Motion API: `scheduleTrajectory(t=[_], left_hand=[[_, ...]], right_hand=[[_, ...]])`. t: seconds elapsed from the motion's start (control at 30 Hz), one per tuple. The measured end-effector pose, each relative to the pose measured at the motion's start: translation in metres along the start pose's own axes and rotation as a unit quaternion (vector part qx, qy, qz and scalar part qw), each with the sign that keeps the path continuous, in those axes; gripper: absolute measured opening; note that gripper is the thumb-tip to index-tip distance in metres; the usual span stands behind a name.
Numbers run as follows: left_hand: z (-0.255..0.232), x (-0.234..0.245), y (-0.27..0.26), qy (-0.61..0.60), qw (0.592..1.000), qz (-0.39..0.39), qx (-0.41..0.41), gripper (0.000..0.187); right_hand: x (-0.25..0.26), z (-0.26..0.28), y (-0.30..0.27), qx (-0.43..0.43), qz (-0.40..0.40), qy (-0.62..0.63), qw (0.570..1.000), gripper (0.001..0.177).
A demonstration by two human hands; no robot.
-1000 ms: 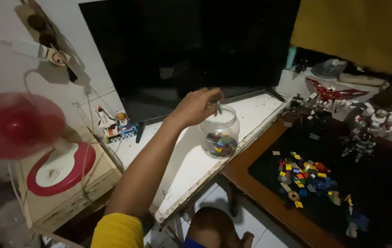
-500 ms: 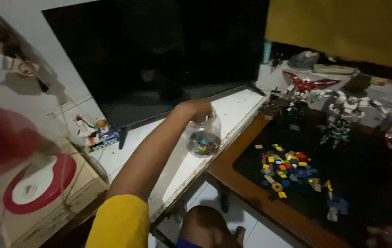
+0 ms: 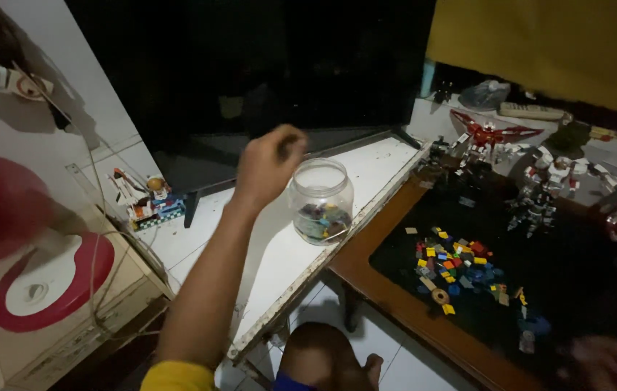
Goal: Sorting and assembling small toy building blocks on a low table.
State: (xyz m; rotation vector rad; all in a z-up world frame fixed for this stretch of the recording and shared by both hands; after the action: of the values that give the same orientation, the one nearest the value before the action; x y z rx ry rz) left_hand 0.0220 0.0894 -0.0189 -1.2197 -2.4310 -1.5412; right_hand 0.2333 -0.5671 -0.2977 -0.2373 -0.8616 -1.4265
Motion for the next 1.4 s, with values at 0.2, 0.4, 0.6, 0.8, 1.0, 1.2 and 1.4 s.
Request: scheduleTrajectory(t=[0.2, 0.4, 0.6, 0.8, 1.0, 1.2, 1.4], left_hand=[[0.046, 0.014, -0.067, 0.033, 0.971, -0.235, 0.025, 0.009], [0.061, 0.006, -0.076, 0.025, 0.97, -0.243, 0.007, 0.006], [0.059, 0.008, -0.074, 0.023, 0.966, -0.259, -0.004, 0.005], [0.067, 0.009, -0.075, 0.017, 0.966, -0.257, -0.009, 0.006], [0.056, 0.013, -0.074, 0.008, 0.962, -0.271, 0.003, 0.005], [0.074, 0.01, -0.08, 0.017, 0.964, -0.263, -0.031, 0.006], [0.049, 0.01, -0.089, -0.068, 0.953, -0.281, -0.088, 0.006]], right_hand=[[-0.064, 0.316, 0.021, 0.13, 0.03, 0.136, 0.982, 0.03], [-0.131, 0.543, 0.082, 0.303, 0.207, -0.02, 0.93, 0.02], [-0.255, 0.582, 0.125, 0.342, 0.416, -0.226, 0.812, 0.021], [-0.314, 0.572, 0.12, 0.413, 0.47, -0.466, 0.626, 0.022], [-0.319, 0.563, 0.13, 0.394, 0.494, -0.403, 0.662, 0.038], [-0.274, 0.564, 0.128, 0.257, 0.518, -0.222, 0.785, 0.042], [-0.117, 0.518, 0.112, 0.302, 0.364, -0.087, 0.877, 0.028]])
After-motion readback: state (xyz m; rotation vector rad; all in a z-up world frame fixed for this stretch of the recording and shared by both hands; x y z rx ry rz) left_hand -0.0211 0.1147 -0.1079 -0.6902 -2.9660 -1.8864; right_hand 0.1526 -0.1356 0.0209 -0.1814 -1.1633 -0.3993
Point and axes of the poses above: each hand's wrist, its own y-axis towards the middle knuckle, its own x-axis out of the back of the hand, z = x × y, the point moved 6 cm from there along y, towards the middle knuckle, and after that the axes turned 12 degrees about -y, right-handed, at the moved point
